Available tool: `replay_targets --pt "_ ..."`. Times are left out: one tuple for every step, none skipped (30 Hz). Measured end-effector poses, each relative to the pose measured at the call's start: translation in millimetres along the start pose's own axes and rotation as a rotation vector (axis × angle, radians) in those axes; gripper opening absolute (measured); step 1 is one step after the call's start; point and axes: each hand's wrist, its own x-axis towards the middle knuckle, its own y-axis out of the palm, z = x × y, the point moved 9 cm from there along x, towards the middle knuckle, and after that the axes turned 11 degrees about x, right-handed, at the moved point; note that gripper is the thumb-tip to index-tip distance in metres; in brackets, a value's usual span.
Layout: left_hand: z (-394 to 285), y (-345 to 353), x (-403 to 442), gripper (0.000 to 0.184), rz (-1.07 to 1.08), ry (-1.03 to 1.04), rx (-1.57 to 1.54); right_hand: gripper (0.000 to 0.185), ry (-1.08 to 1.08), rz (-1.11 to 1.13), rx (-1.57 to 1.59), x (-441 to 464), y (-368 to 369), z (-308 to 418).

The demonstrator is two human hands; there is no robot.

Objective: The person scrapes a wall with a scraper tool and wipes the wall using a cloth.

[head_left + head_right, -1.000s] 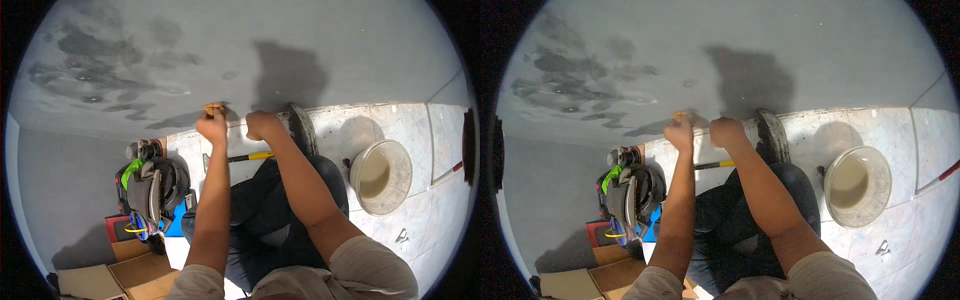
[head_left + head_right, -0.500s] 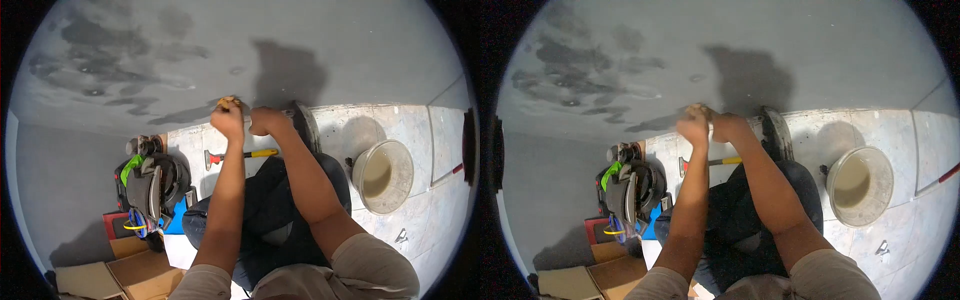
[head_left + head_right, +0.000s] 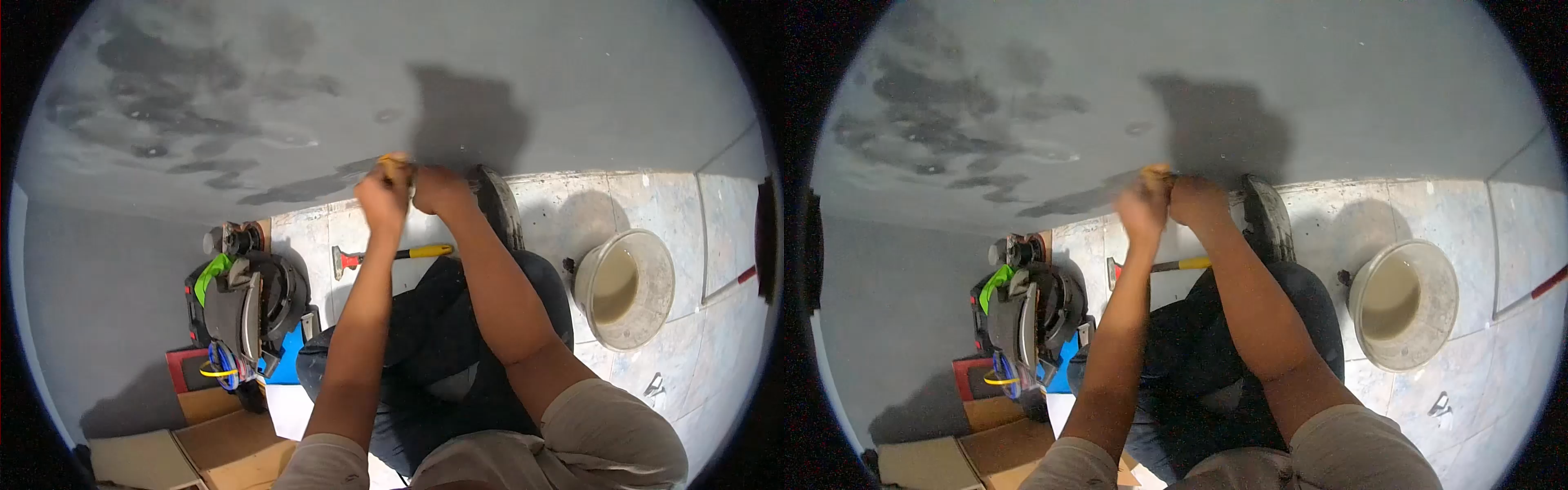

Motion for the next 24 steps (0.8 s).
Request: replay_targets --pt "-11 6 -1 0.022 0.061 0.014 0.047 0.044 -0.008 0.007 -0.015 3 3 -2" --pt "-21 11 -3 0.021 0.125 0.028 0.087 0.047 0.009 0.021 -0.021 6 7 -10" --pt "-18 10 -4 0.021 0.118 0.025 0.072 0.05 0.028 0.02 -0.026 12 6 -21" --pt "0 4 -3 0.02 0.068 -0.042 0.012 0.043 0.007 -0.047 -0.072 18 9 -32" --pt "20 1 -6 0.019 0.035 -0.105 -0.044 0.043 0.025 -0.07 -0.07 9 -7 -33" --pt "41 5 -8 0.018 0.017 -0.148 -0.138 0.04 0.058 -0.024 -0.062 -5 -19 -28" --pt "60 7 -5 0.018 0.0 -0.192 -0.225 0.037 0.086 0.026 -0.048 -12 -23 -25" --pt "69 7 -1 0.019 0.089 -0.257 0.061 0.033 0.072 -0.001 -0.045 -1 -17 -28" --pt "61 9 2 0.019 0.094 -0.254 0.067 0.033 0.075 0.002 -0.037 -1 -17 -24" --pt "42 12 4 0.02 0.068 -0.176 0.064 0.034 0.07 0.042 -0.033 -5 -17 -14" --pt "27 12 3 0.02 0.037 -0.107 0.063 0.034 0.059 0.088 -0.036 -8 -13 -4" --pt "9 20 -1 0.021 0.09 0.088 0.084 0.034 0.047 0.101 -0.047 -8 -12 0" --pt "-8 22 -4 0.019 0.076 0.093 0.241 0.035 0.014 0.099 -0.083 -7 -14 1" --pt "-21 23 -5 0.017 0.086 0.053 0.178 0.035 -0.016 0.098 -0.115 -8 -16 1" --pt "-29 28 -6 0.016 0.099 0.016 0.112 0.035 -0.026 0.082 -0.12 -20 -36 9" --pt "-27 38 -11 0.016 0.098 0.009 0.113 0.036 -0.034 0.064 -0.122 -36 -60 17" --pt "-26 49 -16 0.015 0.074 0.076 0.021 0.035 -0.045 0.017 -0.126 -40 -78 14" --pt "-29 53 -22 0.014 0.05 0.144 -0.071 0.035 -0.056 -0.03 -0.129 -44 -94 8" --pt "-46 45 -22 0.014 0.047 0.143 -0.073 0.034 -0.019 -0.129 -0.057 -50 -115 0" --pt "-58 43 -22 0.014 0.094 0.043 -0.075 0.033 0.019 -0.231 0.011 -57 -134 -10" --pt "-65 42 -23 0.014 0.139 -0.055 -0.081 0.033 0.018 -0.239 0.002 -64 -143 -14" --pt "-64 45 -27 0.014 0.152 -0.07 -0.144 0.034 0.032 -0.352 0.037 -72 -158 -18" --pt "-64 50 -30 0.014 0.144 -0.072 -0.152 0.035 0.044 -0.461 0.072 -80 -172 -21" --pt "-71 54 -34 0.015 0.137 -0.018 -0.155 0.035 0.038 -0.463 0.064 -80 -174 -21"
